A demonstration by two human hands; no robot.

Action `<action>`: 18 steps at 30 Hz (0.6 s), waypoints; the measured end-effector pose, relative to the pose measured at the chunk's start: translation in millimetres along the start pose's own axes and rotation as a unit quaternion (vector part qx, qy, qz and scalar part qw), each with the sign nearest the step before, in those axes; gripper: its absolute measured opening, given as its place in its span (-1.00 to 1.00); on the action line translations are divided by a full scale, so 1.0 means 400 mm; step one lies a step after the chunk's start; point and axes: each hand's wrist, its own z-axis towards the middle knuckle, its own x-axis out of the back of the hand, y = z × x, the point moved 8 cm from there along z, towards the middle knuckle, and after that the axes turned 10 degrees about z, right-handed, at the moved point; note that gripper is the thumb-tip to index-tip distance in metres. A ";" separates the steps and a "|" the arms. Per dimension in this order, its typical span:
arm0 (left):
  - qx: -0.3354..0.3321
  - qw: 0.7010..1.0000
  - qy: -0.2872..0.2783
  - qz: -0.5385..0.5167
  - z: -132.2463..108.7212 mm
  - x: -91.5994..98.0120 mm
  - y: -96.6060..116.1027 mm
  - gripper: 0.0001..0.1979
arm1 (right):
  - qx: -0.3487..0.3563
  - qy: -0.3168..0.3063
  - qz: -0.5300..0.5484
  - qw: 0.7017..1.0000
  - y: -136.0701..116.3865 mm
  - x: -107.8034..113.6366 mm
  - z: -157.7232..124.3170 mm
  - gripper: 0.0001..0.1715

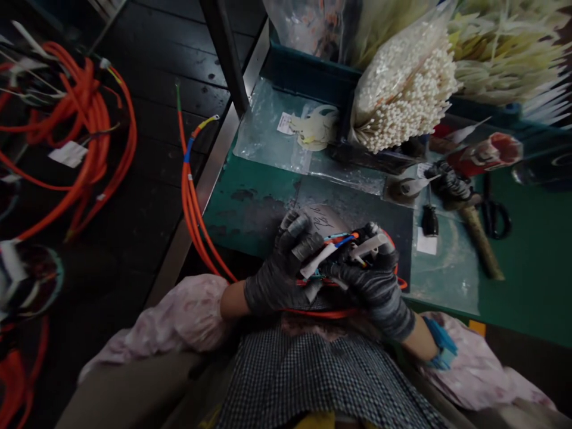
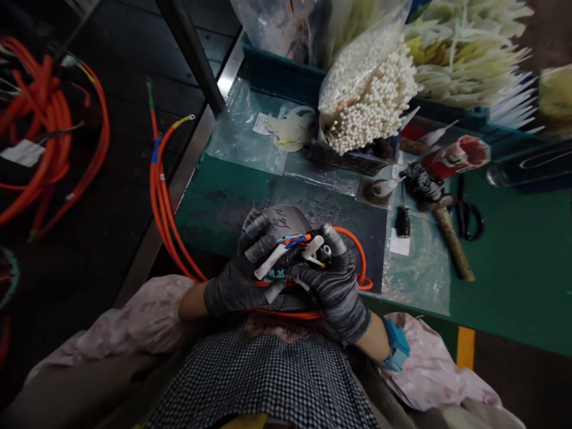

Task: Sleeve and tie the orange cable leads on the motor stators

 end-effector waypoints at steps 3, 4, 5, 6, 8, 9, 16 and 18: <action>0.015 0.998 0.042 0.034 0.002 -0.007 0.015 0.04 | 0.033 0.007 -0.052 0.998 -0.009 0.001 -0.009 0.04; 0.020 0.998 0.050 0.040 0.006 -0.010 0.018 0.03 | 0.057 0.001 -0.082 0.995 -0.015 0.005 -0.011 0.07; 0.029 0.997 0.050 0.041 0.011 -0.014 0.019 0.00 | 0.081 -0.009 -0.115 0.990 -0.022 0.012 -0.011 0.09; 0.041 0.997 0.044 0.039 0.019 -0.018 0.016 -0.04 | 0.105 -0.021 -0.147 0.983 -0.029 0.022 -0.009 0.08; 0.064 0.998 0.016 0.024 0.038 -0.026 0.010 -0.10 | 0.136 -0.045 -0.197 0.970 -0.041 0.047 0.001 -0.09; 0.069 0.998 -0.003 0.014 0.050 -0.029 0.009 -0.12 | 0.145 -0.057 -0.211 0.965 -0.046 0.060 0.008 -0.24; 0.055 0.996 -0.072 -0.007 0.110 -0.036 0.014 -0.19 | 0.231 -0.146 -0.225 0.935 -0.075 0.068 0.049 -0.80; 0.055 0.995 -0.078 -0.019 0.114 -0.039 0.013 -0.19 | 0.234 -0.163 -0.204 0.937 -0.068 0.062 0.052 -0.85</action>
